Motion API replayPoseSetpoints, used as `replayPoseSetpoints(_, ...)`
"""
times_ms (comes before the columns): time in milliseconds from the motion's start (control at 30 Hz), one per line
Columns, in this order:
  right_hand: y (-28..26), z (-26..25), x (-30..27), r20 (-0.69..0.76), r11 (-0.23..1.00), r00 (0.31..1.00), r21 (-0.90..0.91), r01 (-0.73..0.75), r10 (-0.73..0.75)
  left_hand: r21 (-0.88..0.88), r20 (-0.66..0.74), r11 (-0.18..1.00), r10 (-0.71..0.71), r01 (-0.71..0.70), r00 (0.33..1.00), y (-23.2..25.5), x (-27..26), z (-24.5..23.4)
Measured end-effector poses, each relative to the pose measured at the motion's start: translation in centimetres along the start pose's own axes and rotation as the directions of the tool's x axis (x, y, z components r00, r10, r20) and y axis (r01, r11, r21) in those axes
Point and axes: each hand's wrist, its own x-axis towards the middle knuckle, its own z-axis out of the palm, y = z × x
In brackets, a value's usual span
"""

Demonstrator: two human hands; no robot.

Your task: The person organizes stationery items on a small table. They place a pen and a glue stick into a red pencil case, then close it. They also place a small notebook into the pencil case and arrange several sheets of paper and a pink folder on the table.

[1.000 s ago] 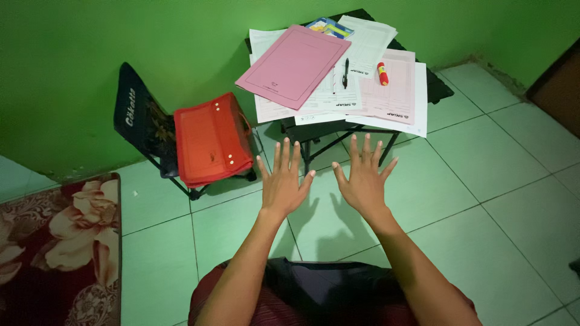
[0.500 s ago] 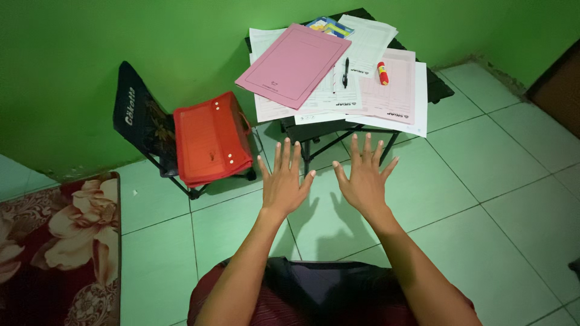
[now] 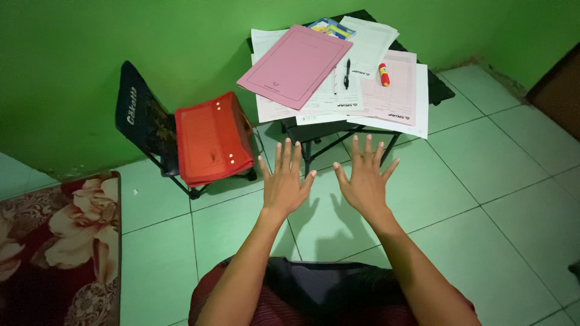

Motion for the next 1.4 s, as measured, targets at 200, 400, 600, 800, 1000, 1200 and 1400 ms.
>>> replayPoseSetpoints(200,-0.2,-0.2,-0.2,0.009,1.000,1.000,-0.011,-0.011,0.011,0.003,0.001,1.000,0.001,-0.001,1.000,0.0,0.0,-0.3)
replayPoseSetpoints(400,-0.2,-0.1,0.0,0.029,0.999,1.000,-0.038,-0.010,0.011,0.030,-0.018,1.000,0.010,-0.010,1.000,-0.1,-0.1,-0.2)
replayPoseSetpoints(600,-0.4,-0.4,0.1,0.030,0.999,0.999,-0.030,-0.016,0.017,-0.024,-0.058,1.000,0.014,-0.015,0.998,0.1,-0.1,-0.7)
replayPoseSetpoints(800,-1.2,-0.7,0.3,0.027,0.997,0.999,-0.064,-0.032,0.034,-0.100,-0.107,0.994,0.040,-0.051,0.993,0.7,-0.5,-1.7)
replayPoseSetpoints(1000,-1.8,0.1,-0.4,-0.007,0.996,1.000,-0.092,0.018,-0.018,-0.089,-0.068,0.994,0.053,-0.059,0.996,-0.1,-0.8,-1.5)
replayPoseSetpoints(1200,-2.5,0.7,0.6,-0.024,0.996,1.000,-0.093,-0.011,0.008,-0.083,-0.050,0.994,0.064,-0.068,0.997,-1.4,-0.8,-1.6)
replayPoseSetpoints(1400,-3.0,1.3,1.1,0.003,0.995,1.000,-0.102,-0.005,0.006,-0.073,-0.049,0.995,0.070,-0.073,0.996,-1.5,-0.1,-1.2)
